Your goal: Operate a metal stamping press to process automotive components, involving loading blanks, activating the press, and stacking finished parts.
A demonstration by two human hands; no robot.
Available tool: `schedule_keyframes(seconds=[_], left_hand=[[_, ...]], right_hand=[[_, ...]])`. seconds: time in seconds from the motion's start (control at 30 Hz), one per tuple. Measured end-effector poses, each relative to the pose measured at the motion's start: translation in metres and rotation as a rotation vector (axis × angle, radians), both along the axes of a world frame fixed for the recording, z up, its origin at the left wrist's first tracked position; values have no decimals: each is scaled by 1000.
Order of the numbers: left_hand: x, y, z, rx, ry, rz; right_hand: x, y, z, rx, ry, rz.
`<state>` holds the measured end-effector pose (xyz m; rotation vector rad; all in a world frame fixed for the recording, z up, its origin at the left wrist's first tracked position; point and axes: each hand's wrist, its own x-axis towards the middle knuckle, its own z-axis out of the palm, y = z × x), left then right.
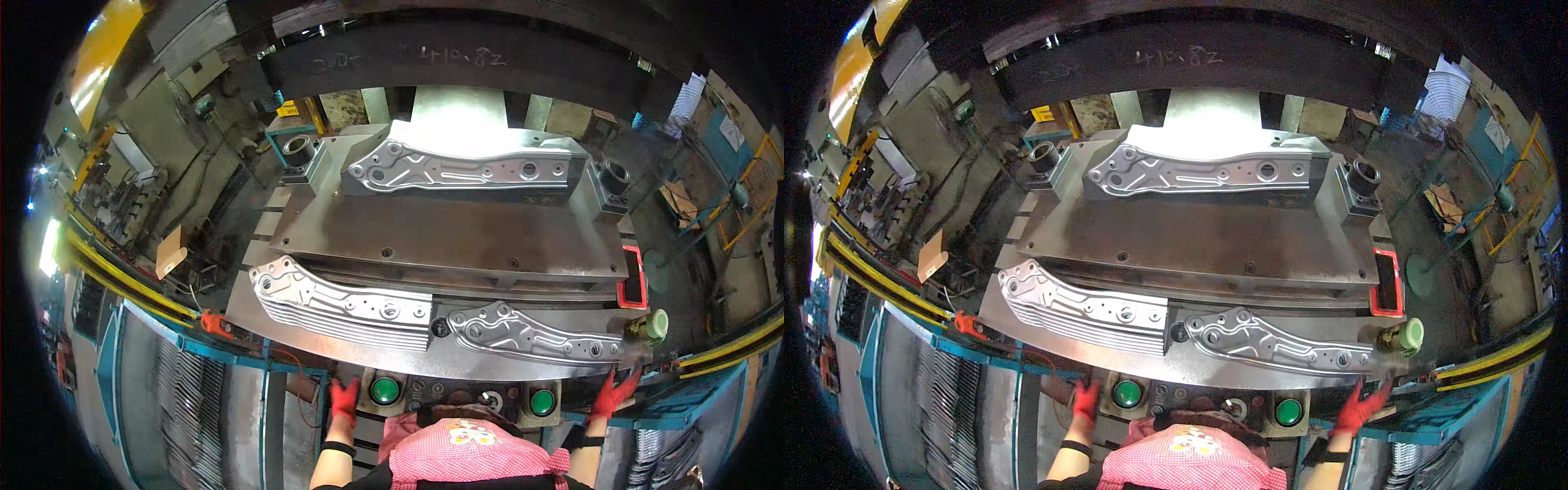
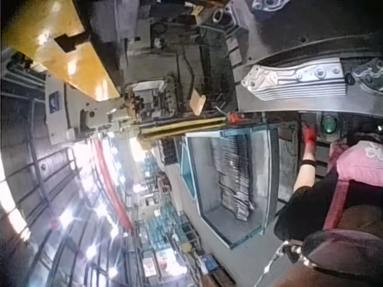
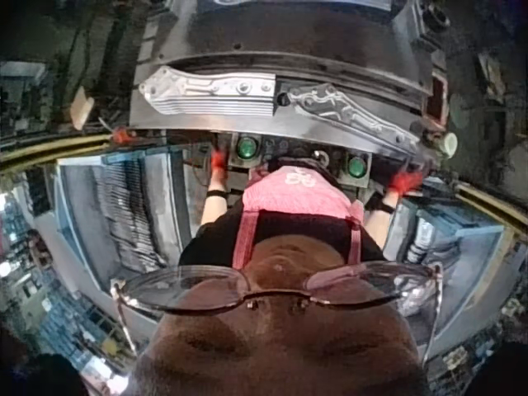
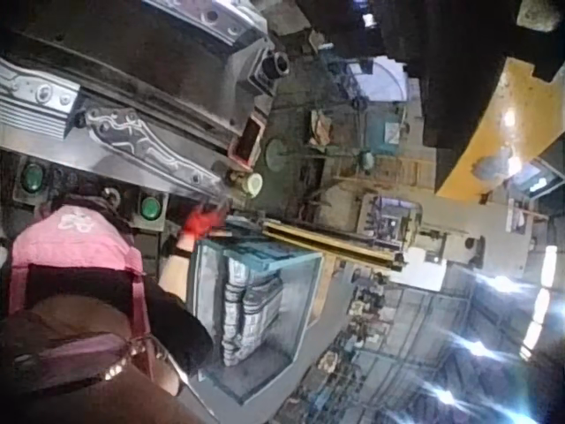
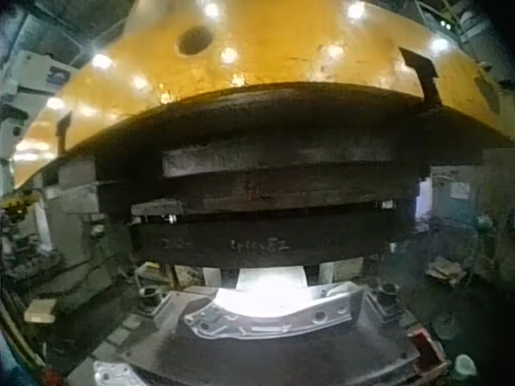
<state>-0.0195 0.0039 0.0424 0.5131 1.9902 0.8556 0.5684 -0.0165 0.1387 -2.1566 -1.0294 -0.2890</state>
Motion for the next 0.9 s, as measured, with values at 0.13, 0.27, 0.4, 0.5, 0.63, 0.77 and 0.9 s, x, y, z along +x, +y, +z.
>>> schedule_keyframes(seconds=[0.13,0.27,0.4,0.5,0.63,0.77,0.9], left_hand=[[28,11,-9,-189,-98,-251],[19,31,-43,-299,109,-485],[-2,19,-87,-190,201,-530],[13,20,-69,-162,134,-503],[19,22,-68,-238,291,-505],[16,24,-62,-243,269,-489],[30,24,-37,-257,309,-496]], right_hand=[[7,-65,-118,-236,865,84],[-15,-70,-204,-672,713,209],[6,-74,-249,-521,937,317],[5,-66,-232,-602,867,234],[-26,-59,-184,-581,819,166],[-34,-55,-173,-757,674,111],[-33,-53,-172,-724,675,67]])
